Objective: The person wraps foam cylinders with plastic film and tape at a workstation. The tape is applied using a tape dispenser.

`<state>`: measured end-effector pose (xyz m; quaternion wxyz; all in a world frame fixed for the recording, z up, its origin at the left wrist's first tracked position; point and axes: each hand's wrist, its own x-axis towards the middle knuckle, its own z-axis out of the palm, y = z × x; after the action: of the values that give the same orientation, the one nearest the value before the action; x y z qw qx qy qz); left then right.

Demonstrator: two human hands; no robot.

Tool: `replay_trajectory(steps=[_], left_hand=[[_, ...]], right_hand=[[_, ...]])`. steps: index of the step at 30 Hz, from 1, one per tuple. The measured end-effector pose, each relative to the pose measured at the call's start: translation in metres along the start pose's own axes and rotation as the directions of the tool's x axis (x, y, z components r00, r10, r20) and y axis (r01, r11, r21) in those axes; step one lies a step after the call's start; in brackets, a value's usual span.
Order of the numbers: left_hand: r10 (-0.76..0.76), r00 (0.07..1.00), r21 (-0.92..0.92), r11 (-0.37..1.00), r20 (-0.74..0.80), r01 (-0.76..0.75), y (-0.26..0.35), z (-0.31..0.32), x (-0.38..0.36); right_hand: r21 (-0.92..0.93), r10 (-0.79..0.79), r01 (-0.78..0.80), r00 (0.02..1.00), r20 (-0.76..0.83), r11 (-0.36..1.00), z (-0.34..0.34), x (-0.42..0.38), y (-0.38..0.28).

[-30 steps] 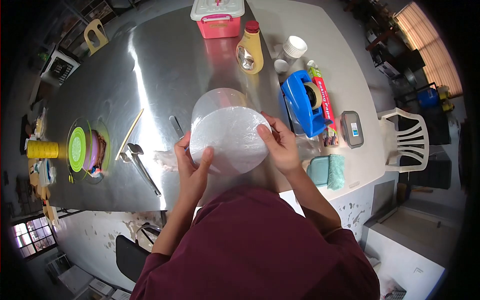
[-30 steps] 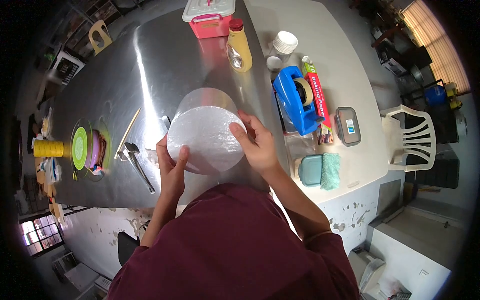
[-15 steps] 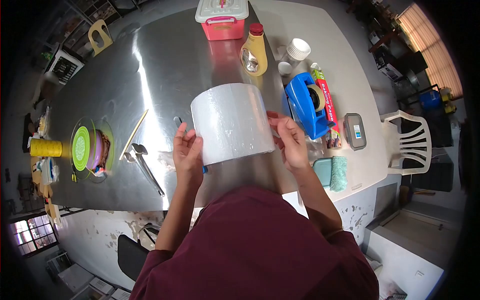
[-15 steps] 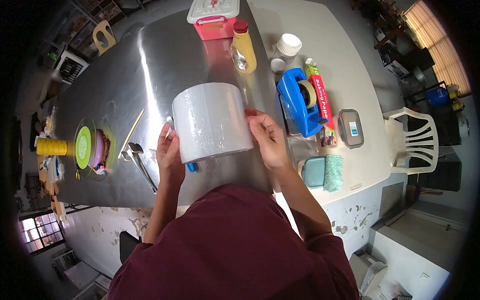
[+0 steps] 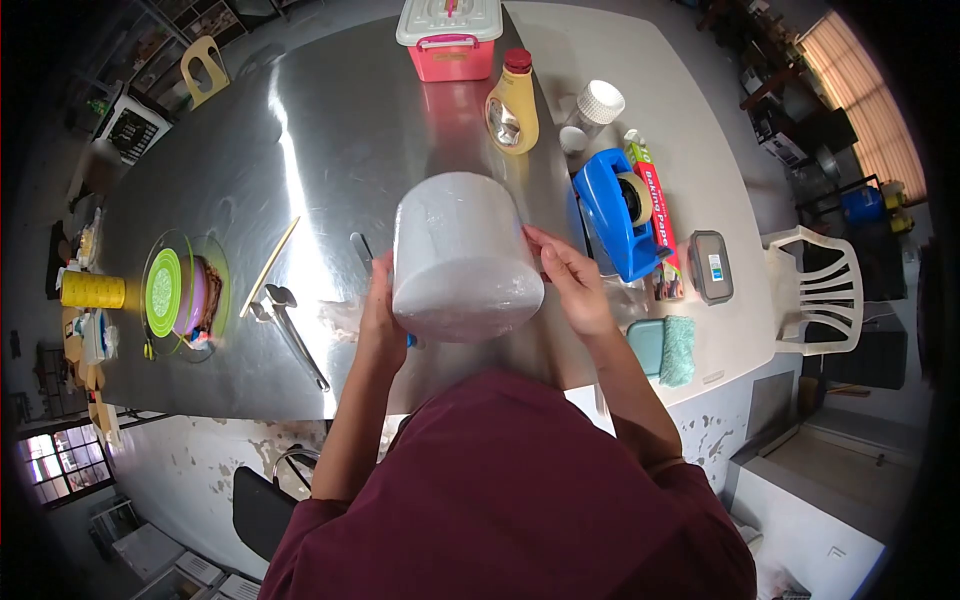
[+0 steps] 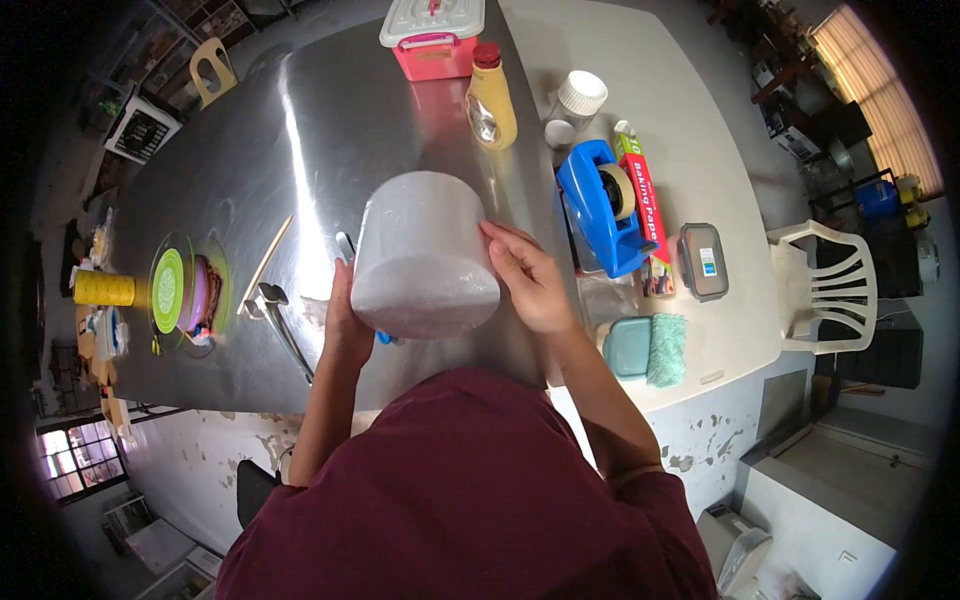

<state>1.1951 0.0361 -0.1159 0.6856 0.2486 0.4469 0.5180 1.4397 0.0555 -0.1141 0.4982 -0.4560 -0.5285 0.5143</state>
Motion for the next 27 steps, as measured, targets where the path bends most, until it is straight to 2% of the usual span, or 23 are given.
replay_trajectory(steps=[2, 5, 8, 11, 12, 14, 15, 16, 18, 20, 21, 22, 24, 25, 27], left_hand=[[-0.139, 0.988, -0.043, 0.989, 0.066, 0.142, 0.005, 0.003, -0.007], [-0.321, 0.943, 0.213, 0.919, -0.089, 0.333, -0.003, 0.007, -0.016], [-0.371, 0.926, 0.442, 0.821, -0.065, 0.36, -0.025, -0.004, -0.014], [-0.39, 0.915, 0.61, 0.701, -0.106, 0.369, -0.03, -0.008, -0.01], [-0.391, 0.913, 0.674, 0.643, -0.119, 0.363, -0.032, -0.009, -0.008], [-0.088, 0.988, 0.794, 0.588, -0.127, 0.155, -0.052, -0.018, -0.006], [0.069, 0.991, 0.845, 0.531, -0.111, 0.057, -0.059, -0.02, -0.006], [0.229, 0.973, 0.897, 0.435, -0.03, -0.074, -0.058, -0.018, -0.006], [0.501, 0.849, 0.94, 0.179, 0.169, -0.292, -0.049, -0.007, -0.009], [0.378, 0.866, 0.945, -0.15, 0.327, -0.291, -0.032, 0.012, -0.013], [0.3, 0.872, 0.904, -0.308, 0.387, -0.296, -0.029, 0.02, -0.014], [0.267, 0.863, 0.886, -0.312, 0.429, -0.344, -0.033, 0.024, -0.013], [0.197, 0.834, 0.839, -0.312, 0.516, -0.445, -0.042, 0.032, -0.009], [0.165, 0.829, 0.808, -0.387, 0.535, -0.445, -0.044, 0.033, -0.009], [0.163, 0.843, 0.815, -0.404, 0.512, -0.416, -0.043, 0.036, -0.01]], right_hand=[[-0.086, 0.039, -0.039, 0.999, 0.001, 0.996, -0.001, -0.001, 0.01], [-0.229, 0.24, -0.238, 0.971, -0.019, 0.944, -0.007, 0.0, 0.034], [-0.287, 0.376, -0.365, 0.926, -0.02, 0.885, -0.008, -0.001, 0.039], [-0.402, 0.48, -0.427, 0.877, 0.034, 0.81, -0.019, 0.0, 0.069], [-0.332, 0.459, -0.427, 0.888, 0.019, 0.841, -0.022, -0.001, 0.084], [-0.19, 0.42, -0.415, 0.907, -0.014, 0.89, -0.028, -0.002, 0.11], [-0.24, 0.387, -0.403, 0.915, -0.112, 0.883, -0.034, -0.001, 0.086], [-0.29, 0.345, -0.394, 0.916, -0.206, 0.872, -0.042, 0.002, 0.052], [-0.608, 0.122, -0.377, 0.9, -0.418, 0.698, -0.078, 0.011, 0.033], [-0.864, -0.271, -0.227, 0.887, -0.374, 0.45, -0.126, 0.017, 0.032], [-0.901, -0.315, -0.237, 0.879, -0.358, 0.363, -0.152, 0.017, 0.039], [-0.929, -0.358, -0.249, 0.87, -0.338, 0.272, -0.173, 0.016, 0.048], [-0.815, -0.052, -0.334, 0.913, -0.405, 0.474, -0.198, 0.014, 0.049], [-0.736, 0.103, -0.394, 0.907, -0.408, 0.55, -0.209, 0.014, 0.05], [-0.7, 0.101, -0.339, 0.928, -0.359, 0.628, -0.218, 0.014, 0.051]])
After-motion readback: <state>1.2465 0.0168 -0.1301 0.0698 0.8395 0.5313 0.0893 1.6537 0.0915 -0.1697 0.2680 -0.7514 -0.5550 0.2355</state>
